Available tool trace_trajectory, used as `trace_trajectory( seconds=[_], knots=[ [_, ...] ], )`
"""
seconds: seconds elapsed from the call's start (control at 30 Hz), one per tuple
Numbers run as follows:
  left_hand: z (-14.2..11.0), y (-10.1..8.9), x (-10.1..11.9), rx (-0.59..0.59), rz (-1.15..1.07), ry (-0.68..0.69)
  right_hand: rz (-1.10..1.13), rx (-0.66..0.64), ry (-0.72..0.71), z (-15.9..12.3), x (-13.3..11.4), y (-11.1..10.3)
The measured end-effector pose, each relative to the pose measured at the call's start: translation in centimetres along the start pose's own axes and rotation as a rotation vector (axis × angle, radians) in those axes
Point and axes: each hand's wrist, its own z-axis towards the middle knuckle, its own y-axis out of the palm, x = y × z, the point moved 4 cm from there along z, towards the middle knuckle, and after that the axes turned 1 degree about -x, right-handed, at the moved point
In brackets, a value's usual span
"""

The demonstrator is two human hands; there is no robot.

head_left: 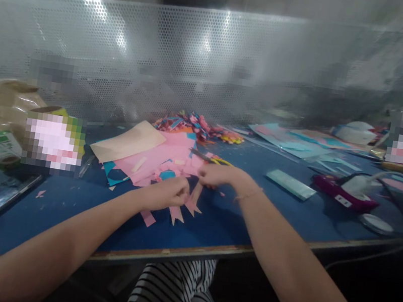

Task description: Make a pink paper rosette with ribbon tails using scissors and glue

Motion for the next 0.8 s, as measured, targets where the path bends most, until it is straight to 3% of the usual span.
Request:
trace_trajectory(
  seconds=[0.43,0.6,0.8],
  knots=[
    [0.3,0.4,-0.8,-0.006,0.008,0.065,0.271,-0.001,-0.132,-1.1,0.4,-0.9],
    [0.3,0.3,-0.6,-0.002,-0.036,0.065,0.357,-0.028,-0.05,-0.9,0.9,-0.8],
    [0.3,0.5,0.0,-0.009,-0.031,0.035,0.417,0.028,-0.009,-1.0,0.8,-1.0]
  ],
)
